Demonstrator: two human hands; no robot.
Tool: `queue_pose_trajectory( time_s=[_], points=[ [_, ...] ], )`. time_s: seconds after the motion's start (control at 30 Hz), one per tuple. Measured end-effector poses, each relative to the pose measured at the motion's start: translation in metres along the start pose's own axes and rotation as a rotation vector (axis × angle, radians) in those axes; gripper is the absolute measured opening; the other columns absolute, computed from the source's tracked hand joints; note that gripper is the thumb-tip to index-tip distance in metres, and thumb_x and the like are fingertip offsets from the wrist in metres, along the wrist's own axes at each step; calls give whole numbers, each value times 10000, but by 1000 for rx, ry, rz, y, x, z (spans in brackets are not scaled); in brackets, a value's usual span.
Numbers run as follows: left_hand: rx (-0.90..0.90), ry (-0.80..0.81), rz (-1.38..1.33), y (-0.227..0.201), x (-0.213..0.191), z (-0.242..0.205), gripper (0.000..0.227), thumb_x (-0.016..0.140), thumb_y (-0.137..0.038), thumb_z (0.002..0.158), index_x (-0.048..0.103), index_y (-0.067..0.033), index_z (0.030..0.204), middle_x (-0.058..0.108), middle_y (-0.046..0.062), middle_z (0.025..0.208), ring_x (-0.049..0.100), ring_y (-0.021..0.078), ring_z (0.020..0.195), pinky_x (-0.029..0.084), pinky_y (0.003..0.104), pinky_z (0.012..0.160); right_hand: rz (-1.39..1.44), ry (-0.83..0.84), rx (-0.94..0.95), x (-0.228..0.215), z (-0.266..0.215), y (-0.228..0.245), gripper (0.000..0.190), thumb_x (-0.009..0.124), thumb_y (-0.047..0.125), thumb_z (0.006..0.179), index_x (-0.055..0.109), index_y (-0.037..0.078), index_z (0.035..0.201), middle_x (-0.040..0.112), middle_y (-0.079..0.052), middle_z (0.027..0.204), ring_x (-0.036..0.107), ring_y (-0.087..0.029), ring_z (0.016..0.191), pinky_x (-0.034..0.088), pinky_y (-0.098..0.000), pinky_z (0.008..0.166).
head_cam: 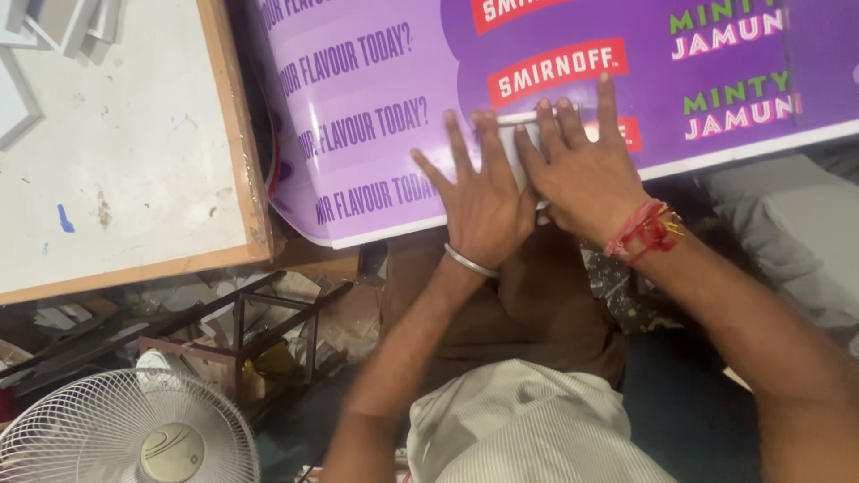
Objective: The person sits on the floor and assembles small square photo frames by hand. They repeatedly place a white backing sheet into the frame, press the edges to secure it, and set the completed frame aside on a nearby surface.
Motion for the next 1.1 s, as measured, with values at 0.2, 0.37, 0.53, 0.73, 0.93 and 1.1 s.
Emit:
queue_pose_trajectory(
  time_s=[0.2,0.37,0.53,0.73,0.93,1.1],
  points=[
    [-145,-6,-31,-7,11,-9,823,601,-225,848,300,167,1507,294,332,1616,76,602,1535,-68,905,1064,24,-115,60,-2,-7,7,790,761,284,794,491,76,1506,492,-284,1507,468,-444,1411,90,-750,1136],
    [-101,19,64,-6,14,-2,718,549,-211,958,300,68,1571,299,220,1676,97,467,1603,-68,892,1118,105,-138,54,0,-9,4,850,769,252,738,502,32,1514,526,-290,1491,494,-442,1382,192,-613,1211],
    [80,123,-45,-7,14,21,784,560,-281,954,240,12,1607,271,142,1698,131,342,1604,-57,876,1172,33,-93,8,-3,-9,-1,802,796,258,712,544,-88,1391,574,-239,1436,519,-382,1395,235,-572,1238],
    [138,191,149,5,4,10,822,648,-245,914,270,-15,1608,291,62,1696,179,293,1609,-15,846,1157,-14,-177,53,-14,-8,-2,876,821,387,626,578,-58,1340,609,-223,1372,570,-342,1260,307,-528,1159],
    [-200,-232,-240,28,-14,-23,756,704,-212,933,294,-64,1551,476,180,1588,521,323,1413,201,631,1220,165,-278,202,-21,-16,3,965,733,709,814,564,-9,1435,628,-185,1151,576,-328,1097,392,-538,1027],
    [-87,-123,-416,64,-3,8,881,707,-95,926,193,-115,1641,756,-14,1214,666,185,1152,375,449,1116,112,-98,84,-16,-34,2,1190,741,783,638,499,24,1523,624,-132,1143,567,-289,1146,387,-567,1024]
  ],
)
Point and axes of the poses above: each hand's wrist, its own z-axis towards the middle knuckle, its own x-axis out of the palm, y = z × x, the point moved 5 cm from there along z, towards the middle knuckle
